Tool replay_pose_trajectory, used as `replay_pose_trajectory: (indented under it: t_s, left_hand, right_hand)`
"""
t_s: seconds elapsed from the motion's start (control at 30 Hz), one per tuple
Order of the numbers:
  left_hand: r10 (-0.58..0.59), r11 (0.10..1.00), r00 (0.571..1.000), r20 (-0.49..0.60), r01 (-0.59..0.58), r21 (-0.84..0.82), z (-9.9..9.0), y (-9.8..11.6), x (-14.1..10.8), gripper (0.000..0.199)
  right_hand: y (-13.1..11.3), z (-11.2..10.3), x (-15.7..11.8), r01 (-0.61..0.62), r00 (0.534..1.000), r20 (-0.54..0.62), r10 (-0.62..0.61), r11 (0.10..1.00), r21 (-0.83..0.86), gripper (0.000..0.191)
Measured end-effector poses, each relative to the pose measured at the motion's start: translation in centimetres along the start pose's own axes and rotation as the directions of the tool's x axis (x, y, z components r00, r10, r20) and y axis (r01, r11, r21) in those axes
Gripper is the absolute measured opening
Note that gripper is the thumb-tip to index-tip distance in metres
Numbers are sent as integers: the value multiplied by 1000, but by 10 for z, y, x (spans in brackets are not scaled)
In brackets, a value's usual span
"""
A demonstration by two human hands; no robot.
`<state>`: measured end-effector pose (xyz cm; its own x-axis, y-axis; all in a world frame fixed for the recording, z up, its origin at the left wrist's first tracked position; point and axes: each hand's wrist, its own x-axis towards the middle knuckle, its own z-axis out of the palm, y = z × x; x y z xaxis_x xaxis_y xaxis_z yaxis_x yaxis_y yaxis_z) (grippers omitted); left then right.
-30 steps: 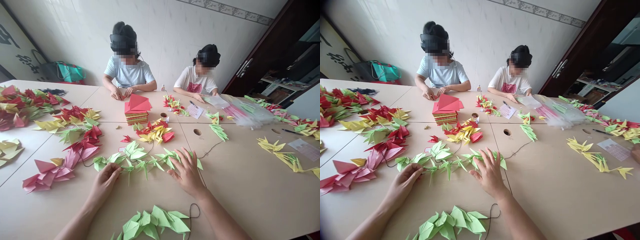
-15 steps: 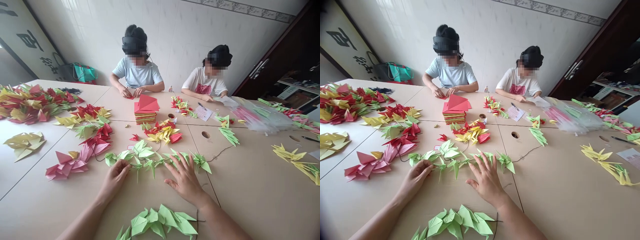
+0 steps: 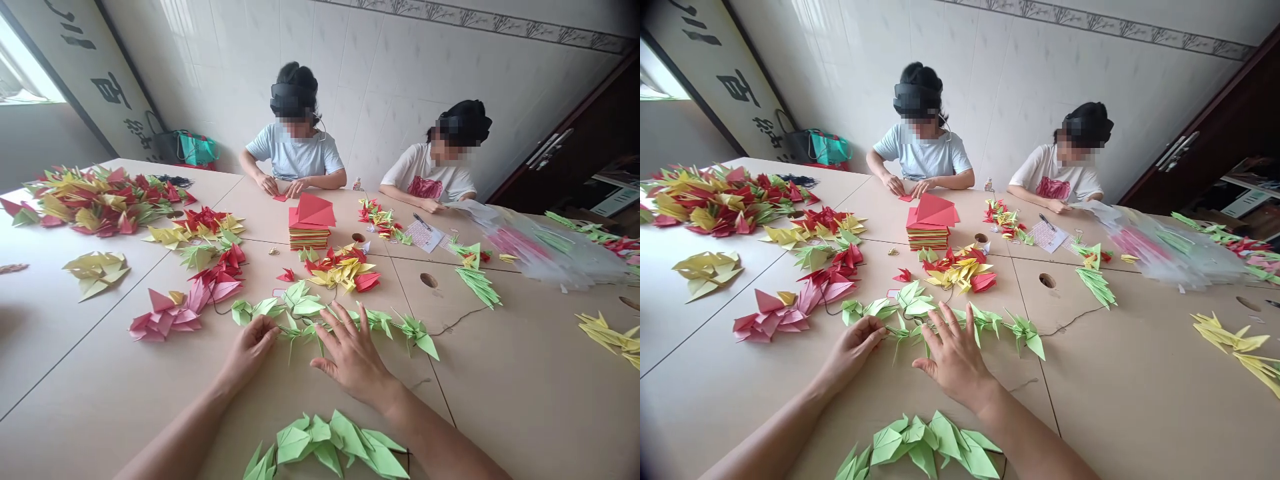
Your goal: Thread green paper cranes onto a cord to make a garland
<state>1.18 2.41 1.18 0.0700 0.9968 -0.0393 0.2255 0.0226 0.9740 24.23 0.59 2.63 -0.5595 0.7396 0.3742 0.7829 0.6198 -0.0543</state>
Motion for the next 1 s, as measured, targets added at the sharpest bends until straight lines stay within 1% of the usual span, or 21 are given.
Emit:
replay_pose_trajectory:
  t_s: [0.2,0.3,0.37,0.47,0.53,0.63,0.7,0.8,0.83,0.9,1.0]
  left_hand:
    - [20,1000,1000,8,-20,3,1,-1,1,28]
    - [31,999,1000,-1,-31,20,1,0,-2,26]
    - [45,998,999,-21,-44,33,0,4,-5,24]
    - [73,997,996,-60,-71,28,-2,17,-10,20]
    - [87,996,995,-52,-87,-3,-2,32,-12,19]
    - [124,989,991,54,-119,-91,3,65,-11,18]
    - [166,975,981,98,-149,-164,9,92,-9,18]
    - [238,938,962,136,-191,-290,22,132,-4,17]
    - [247,896,957,149,-168,-411,27,145,-2,14]
    - [256,802,954,157,-118,-586,36,165,1,10]
    - [270,707,937,222,-36,-706,47,183,5,6]
  right_hand:
    - [-17,-1,11,54,995,77,-61,995,85,55]
    - [-18,-6,15,32,995,90,-44,991,130,51]
    - [-12,-14,16,-5,997,77,-7,988,157,49]
    - [2,-37,16,-71,997,46,63,978,194,48]
    - [12,-57,15,-110,994,22,107,969,223,45]
    - [21,-88,15,-149,987,-11,159,944,296,43]
    - [22,-108,16,-190,975,-13,220,872,450,42]
    - [20,-131,16,-211,964,-8,267,779,591,42]
    - [20,-136,16,-205,961,-17,276,752,626,43]
    - [18,-143,12,-185,955,-36,294,688,702,47]
    - [18,-145,4,-164,931,-58,361,556,815,51]
